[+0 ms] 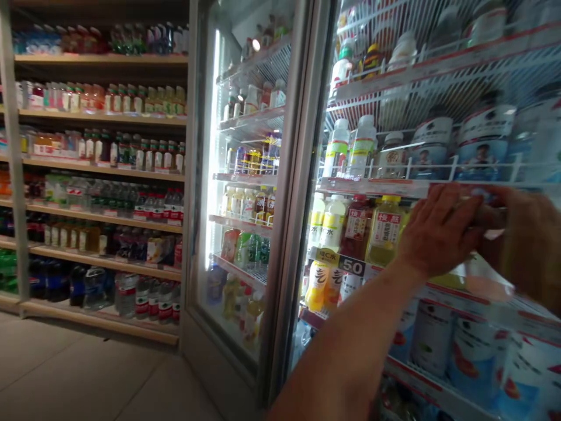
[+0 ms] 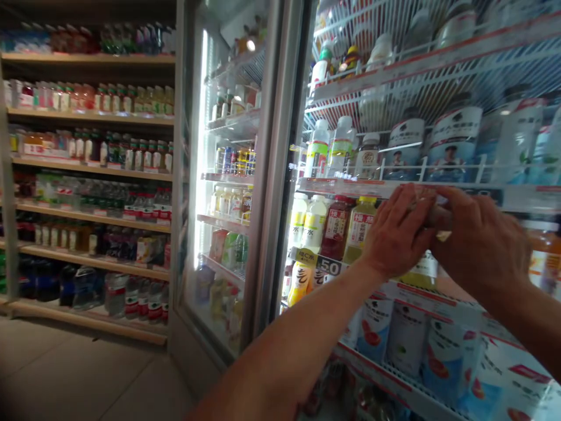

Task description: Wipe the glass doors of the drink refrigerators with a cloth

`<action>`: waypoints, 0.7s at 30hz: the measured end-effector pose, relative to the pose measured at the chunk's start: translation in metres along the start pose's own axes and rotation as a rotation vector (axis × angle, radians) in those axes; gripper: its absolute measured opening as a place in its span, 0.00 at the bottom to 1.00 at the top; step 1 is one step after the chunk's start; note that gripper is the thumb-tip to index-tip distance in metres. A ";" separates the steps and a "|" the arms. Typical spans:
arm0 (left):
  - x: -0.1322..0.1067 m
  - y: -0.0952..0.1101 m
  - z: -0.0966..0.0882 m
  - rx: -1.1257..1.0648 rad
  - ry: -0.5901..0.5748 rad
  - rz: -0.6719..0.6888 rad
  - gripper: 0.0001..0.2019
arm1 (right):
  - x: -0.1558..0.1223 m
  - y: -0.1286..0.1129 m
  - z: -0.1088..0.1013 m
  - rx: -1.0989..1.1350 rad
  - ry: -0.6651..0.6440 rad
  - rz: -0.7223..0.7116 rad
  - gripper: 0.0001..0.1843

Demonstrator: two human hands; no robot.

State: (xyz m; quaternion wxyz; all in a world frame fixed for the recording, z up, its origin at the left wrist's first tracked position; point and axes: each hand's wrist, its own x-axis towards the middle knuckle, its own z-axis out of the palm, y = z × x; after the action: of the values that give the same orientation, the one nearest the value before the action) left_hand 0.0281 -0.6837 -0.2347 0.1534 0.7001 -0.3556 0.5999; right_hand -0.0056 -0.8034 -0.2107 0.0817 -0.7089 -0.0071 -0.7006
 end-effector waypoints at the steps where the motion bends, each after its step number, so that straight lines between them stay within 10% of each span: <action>1: -0.001 -0.002 -0.001 0.086 -0.040 0.125 0.25 | 0.000 0.012 -0.006 -0.043 0.024 -0.141 0.32; 3: 0.001 -0.009 -0.001 0.212 -0.096 0.392 0.25 | -0.002 0.039 -0.022 -0.182 0.019 -0.353 0.31; 7: 0.019 -0.039 0.005 0.210 -0.062 0.612 0.23 | -0.009 0.093 -0.051 -0.351 0.107 -0.347 0.26; 14: 0.065 -0.078 0.005 0.036 0.465 -0.324 0.24 | -0.015 0.123 -0.052 -0.411 0.244 -0.456 0.23; 19: 0.075 -0.001 0.018 0.045 0.213 0.371 0.24 | -0.014 0.120 -0.053 -0.383 0.227 -0.446 0.20; 21: 0.080 0.006 0.019 0.021 0.149 0.437 0.23 | -0.014 0.121 -0.056 -0.372 0.218 -0.450 0.19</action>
State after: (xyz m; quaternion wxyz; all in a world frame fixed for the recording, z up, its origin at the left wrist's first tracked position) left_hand 0.0401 -0.7257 -0.1642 0.0384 0.5618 -0.4802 0.6726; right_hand -0.0462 -0.9288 -0.2374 -0.2062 -0.6129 -0.0267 -0.7623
